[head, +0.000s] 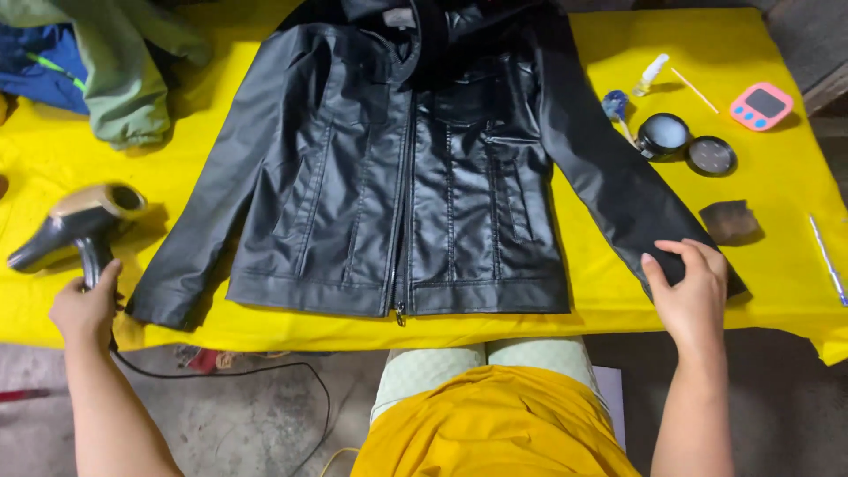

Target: The person cleans a black leather jacket laid on a yellow table using a small dark sponge and a hairdryer. They wipe the jacket's body and sleeves with the sponge, then use the hairdryer to dry the surface before continuing to wipe the sleeves.

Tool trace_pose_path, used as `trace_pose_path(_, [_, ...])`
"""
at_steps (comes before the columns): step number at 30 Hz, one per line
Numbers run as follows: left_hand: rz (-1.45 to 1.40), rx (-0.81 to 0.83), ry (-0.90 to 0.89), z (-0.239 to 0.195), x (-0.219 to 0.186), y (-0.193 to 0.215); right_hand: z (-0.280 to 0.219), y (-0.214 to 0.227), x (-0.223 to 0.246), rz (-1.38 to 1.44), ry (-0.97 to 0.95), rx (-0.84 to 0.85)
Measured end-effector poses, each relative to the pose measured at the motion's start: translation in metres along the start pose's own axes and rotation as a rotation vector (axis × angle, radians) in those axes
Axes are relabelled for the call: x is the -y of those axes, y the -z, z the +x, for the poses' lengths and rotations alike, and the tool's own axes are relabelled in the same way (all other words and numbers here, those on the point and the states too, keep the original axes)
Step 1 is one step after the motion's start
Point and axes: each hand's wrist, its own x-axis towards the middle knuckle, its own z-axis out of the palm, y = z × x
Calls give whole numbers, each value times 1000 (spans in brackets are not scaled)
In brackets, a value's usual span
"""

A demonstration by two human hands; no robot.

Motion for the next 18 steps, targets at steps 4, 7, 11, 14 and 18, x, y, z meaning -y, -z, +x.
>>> trace_pose_path(4, [35, -9, -12, 25, 13, -18, 6, -4, 17, -18, -34, 25])
trace_pose_path(7, [256, 3, -113, 46, 29, -34, 8, -5, 28, -18, -64, 60])
trace_pose_path(11, [337, -604, -412, -28, -67, -35, 11, -10, 32, -28, -91, 71])
trace_pose_path(14, [142, -523, -682, -125, -144, -35, 18, -16, 24, -42, -20, 29])
trace_pose_path(18, [-535, 637, -328, -281, -234, -37, 31, -14, 20, -42, 11, -46])
